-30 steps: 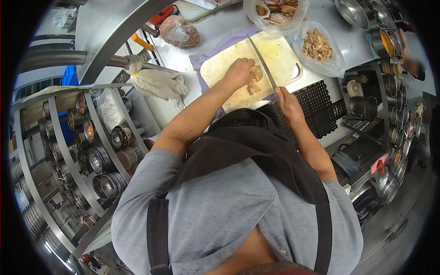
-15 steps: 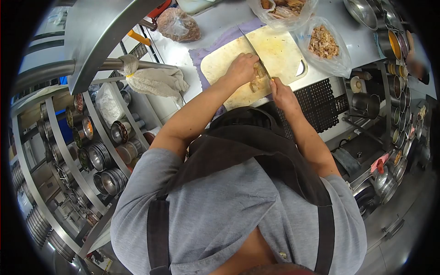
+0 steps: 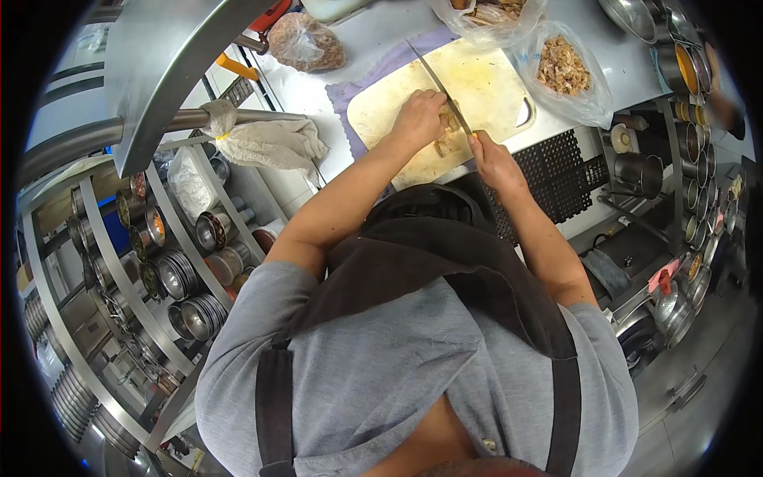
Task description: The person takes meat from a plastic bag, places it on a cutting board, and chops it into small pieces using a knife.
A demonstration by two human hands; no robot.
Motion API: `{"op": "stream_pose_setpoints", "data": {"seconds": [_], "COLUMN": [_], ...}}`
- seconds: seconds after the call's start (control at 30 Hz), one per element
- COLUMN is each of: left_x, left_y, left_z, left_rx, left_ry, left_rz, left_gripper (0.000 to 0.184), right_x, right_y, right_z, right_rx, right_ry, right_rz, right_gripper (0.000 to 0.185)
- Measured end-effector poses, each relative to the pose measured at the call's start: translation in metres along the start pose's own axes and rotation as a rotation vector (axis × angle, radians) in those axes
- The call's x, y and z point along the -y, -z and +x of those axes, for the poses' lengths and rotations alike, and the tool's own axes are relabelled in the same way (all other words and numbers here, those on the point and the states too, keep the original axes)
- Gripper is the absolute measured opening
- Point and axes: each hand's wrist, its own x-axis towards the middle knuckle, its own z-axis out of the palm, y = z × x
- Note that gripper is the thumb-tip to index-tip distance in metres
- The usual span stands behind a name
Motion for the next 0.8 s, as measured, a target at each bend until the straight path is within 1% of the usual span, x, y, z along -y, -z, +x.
{"op": "stream_pose_setpoints", "data": {"seconds": [0.13, 0.33, 0.4, 0.47, 0.6, 0.67, 0.73, 0.8], "left_x": [-0.002, 0.004, 0.003, 0.003, 0.005, 0.008, 0.008, 0.008], "left_y": [0.002, 0.002, 0.003, 0.003, 0.002, 0.001, 0.003, 0.003], "left_z": [-0.001, -0.003, -0.006, -0.005, -0.002, -0.003, -0.005, 0.001], "left_rx": [-0.02, -0.02, -0.015, 0.009, -0.005, -0.026, 0.002, 0.013], "left_ry": [-0.019, -0.016, -0.008, 0.036, -0.003, -0.041, -0.03, -0.03], "left_rz": [0.003, -0.028, -0.041, -0.032, -0.022, -0.042, -0.03, -0.015], "left_gripper": [0.028, 0.028, 0.028, 0.026, 0.025, 0.024, 0.024, 0.023], "right_x": [-0.009, -0.002, -0.002, 0.003, 0.007, 0.005, 0.002, 0.0], "right_y": [-0.018, -0.013, -0.009, -0.002, -0.001, -0.008, -0.017, -0.024], "right_z": [0.02, 0.009, 0.004, -0.006, -0.01, -0.002, 0.006, 0.016], "right_rx": [-0.027, -0.085, -0.096, -0.073, 0.003, -0.01, -0.035, -0.005], "right_ry": [0.02, 0.024, 0.058, 0.04, -0.036, -0.016, 0.006, -0.053], "right_rz": [-0.025, 0.014, 0.045, 0.03, -0.01, -0.014, -0.015, -0.09], "right_gripper": [0.033, 0.034, 0.033, 0.034, 0.034, 0.034, 0.033, 0.034]}}
